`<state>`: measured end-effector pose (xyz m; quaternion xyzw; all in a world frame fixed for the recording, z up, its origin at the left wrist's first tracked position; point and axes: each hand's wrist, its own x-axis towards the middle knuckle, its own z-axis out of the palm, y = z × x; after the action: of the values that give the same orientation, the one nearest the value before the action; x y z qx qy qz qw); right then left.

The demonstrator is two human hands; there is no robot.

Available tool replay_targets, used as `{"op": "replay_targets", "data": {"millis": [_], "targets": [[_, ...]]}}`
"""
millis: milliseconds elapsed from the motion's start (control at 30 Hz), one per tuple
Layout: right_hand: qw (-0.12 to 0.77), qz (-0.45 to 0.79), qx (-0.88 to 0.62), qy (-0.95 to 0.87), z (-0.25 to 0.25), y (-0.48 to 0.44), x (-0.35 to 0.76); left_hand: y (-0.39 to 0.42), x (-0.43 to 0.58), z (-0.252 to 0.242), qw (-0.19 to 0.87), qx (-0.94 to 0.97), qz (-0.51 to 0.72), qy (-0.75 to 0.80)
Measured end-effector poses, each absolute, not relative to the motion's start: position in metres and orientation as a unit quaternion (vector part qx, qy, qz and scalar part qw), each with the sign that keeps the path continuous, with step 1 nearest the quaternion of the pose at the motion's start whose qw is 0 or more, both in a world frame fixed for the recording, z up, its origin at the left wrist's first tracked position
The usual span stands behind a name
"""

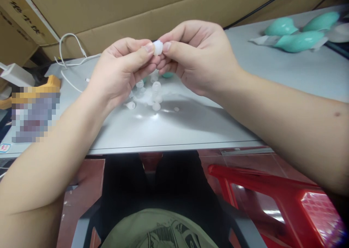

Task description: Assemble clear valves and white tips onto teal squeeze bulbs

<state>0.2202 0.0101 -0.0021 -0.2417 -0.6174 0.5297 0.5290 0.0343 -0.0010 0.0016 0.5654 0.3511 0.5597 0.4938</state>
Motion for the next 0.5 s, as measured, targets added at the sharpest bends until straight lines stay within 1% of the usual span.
{"op": "replay_targets", "data": {"millis": [100, 233, 333, 433, 500], "targets": [[0.541, 0.523, -0.253, -0.608, -0.0014, 0.0067, 0.2184, 0.0007, 0.0340, -0.0026, 0.475, 0.579, 0.571, 0.335], [0.534, 0.524, -0.258, -0.611, -0.0012, 0.0045, 0.2205, 0.0021, 0.0352, -0.0058, 0.437, 0.592, 0.576, 0.356], [0.518, 0.526, -0.266, -0.620, -0.0010, 0.0065, 0.2232, 0.0021, 0.0366, -0.0068, 0.412, 0.605, 0.588, 0.343], [0.497, 0.534, -0.267, -0.630, -0.0011, 0.0092, 0.2249, 0.0011, 0.0378, -0.0069, 0.411, 0.611, 0.597, 0.319], [0.502, 0.538, -0.262, -0.625, -0.0011, 0.0100, 0.2254, 0.0001, 0.0384, -0.0066, 0.417, 0.607, 0.602, 0.307]]}}
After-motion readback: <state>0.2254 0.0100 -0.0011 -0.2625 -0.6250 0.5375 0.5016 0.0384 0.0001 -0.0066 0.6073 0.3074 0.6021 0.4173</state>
